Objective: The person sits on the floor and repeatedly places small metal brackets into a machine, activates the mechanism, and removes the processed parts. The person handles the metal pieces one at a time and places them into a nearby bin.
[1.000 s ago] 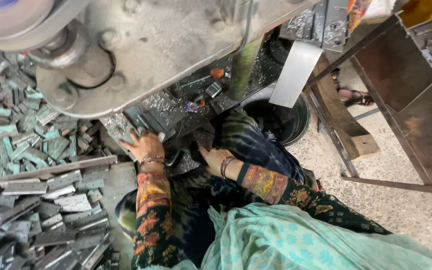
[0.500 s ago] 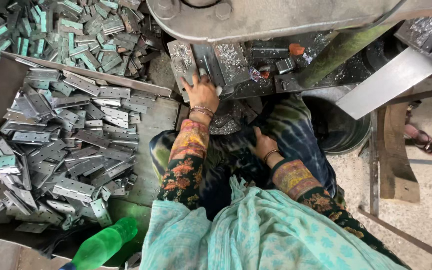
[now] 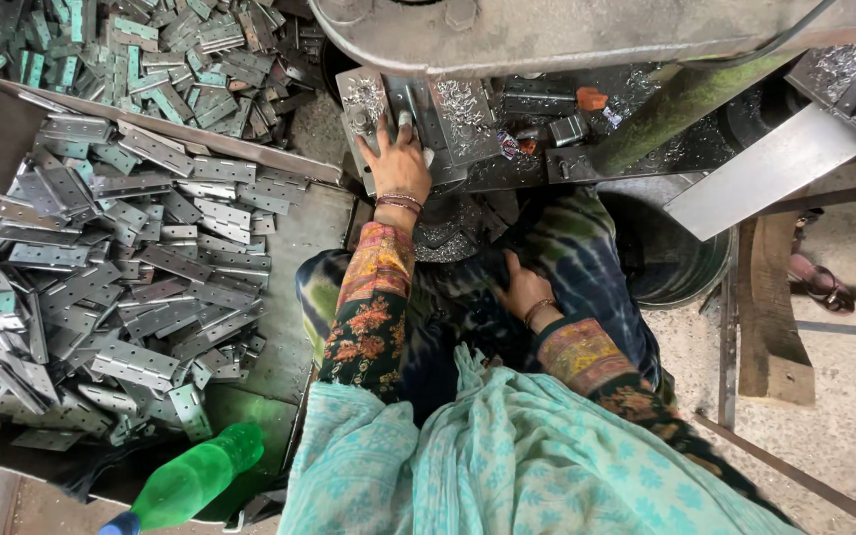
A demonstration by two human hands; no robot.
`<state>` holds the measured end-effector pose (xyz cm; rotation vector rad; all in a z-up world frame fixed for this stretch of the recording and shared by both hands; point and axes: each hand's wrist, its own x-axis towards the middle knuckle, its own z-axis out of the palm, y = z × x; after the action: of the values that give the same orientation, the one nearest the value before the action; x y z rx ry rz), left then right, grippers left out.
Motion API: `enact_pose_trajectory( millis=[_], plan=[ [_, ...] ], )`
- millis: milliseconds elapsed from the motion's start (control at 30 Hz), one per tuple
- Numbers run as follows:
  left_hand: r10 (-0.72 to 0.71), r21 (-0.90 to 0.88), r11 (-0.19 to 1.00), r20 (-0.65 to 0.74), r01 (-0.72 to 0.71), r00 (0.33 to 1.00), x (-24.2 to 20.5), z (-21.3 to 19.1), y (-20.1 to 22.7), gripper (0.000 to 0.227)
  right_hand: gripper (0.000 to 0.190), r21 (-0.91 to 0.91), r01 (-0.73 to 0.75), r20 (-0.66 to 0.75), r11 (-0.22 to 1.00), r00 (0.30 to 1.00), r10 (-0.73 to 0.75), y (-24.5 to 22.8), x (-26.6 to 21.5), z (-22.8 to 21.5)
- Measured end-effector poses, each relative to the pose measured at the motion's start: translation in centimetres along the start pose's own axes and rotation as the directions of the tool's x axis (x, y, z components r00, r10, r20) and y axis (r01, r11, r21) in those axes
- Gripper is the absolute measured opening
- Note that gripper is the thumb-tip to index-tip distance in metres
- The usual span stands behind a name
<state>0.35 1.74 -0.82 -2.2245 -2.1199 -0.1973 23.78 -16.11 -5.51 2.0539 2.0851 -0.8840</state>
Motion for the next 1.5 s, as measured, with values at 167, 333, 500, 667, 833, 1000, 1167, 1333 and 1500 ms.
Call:
enact_pose_trajectory(
  millis=[167, 333, 500, 667, 833, 1000, 1167, 1333, 1500],
  plan=[
    [-0.016, 0.008, 1.000, 0.025, 0.016, 1.000, -1.3, -0.3, 0.0, 0.039, 0.083, 0.071, 0.041, -0.044, 0.997, 0.998, -0.038, 1.1, 1.2, 2.6],
    [-0.050, 0.026, 0.998, 0.002, 0.050, 0.999, -0.4, -1.4, 0.2, 0.037, 0.085, 0.026, 0.028, 0.011, 0.999, 1.000, -0.029, -0.4, 0.1, -2.5],
    [-0.105, 0.086, 0.992, 0.094, 0.097, 0.990, 1.3, -1.6, 0.1, 0.036, 0.084, -0.015, 0.037, 0.122, 0.999, 0.992, -0.034, -0.9, -0.4, -4.8],
    [-0.081, 0.091, 0.993, -0.009, 0.081, 0.997, 1.7, -0.9, 0.0, 0.042, 0.085, 0.057, 0.092, -0.093, 0.994, 0.992, -0.086, 1.1, 0.2, 1.2],
    [-0.060, 0.068, 0.996, 0.045, 0.057, 0.997, -0.2, -1.1, 0.0, 0.038, 0.085, 0.075, 0.052, -0.050, 0.996, 0.998, -0.048, 2.3, 1.2, 4.1],
    [-0.035, 0.031, 0.999, 0.031, 0.034, 0.999, -1.8, -1.5, 0.7, 0.039, 0.086, 0.039, 0.005, 0.021, 0.999, 1.000, -0.006, -0.1, 0.0, -1.0],
    [-0.067, 0.051, 0.997, 0.063, 0.063, 0.996, -0.2, -1.2, 0.6, 0.040, 0.082, -0.020, 0.055, 0.072, 0.998, 0.996, -0.053, -1.2, -0.9, -4.8],
    [-0.074, 0.034, 0.997, 0.067, 0.072, 0.995, 0.5, -0.8, 0.7, 0.039, 0.083, 0.024, 0.021, -0.010, 1.000, 1.000, -0.021, 0.2, -0.3, -0.4],
    [-0.068, -0.014, 0.998, -0.002, 0.068, 0.998, 0.6, -0.8, 0.3, 0.039, 0.087, 0.039, 0.015, -0.016, 0.999, 1.000, -0.014, 2.8, 2.4, 4.4]
  ],
)
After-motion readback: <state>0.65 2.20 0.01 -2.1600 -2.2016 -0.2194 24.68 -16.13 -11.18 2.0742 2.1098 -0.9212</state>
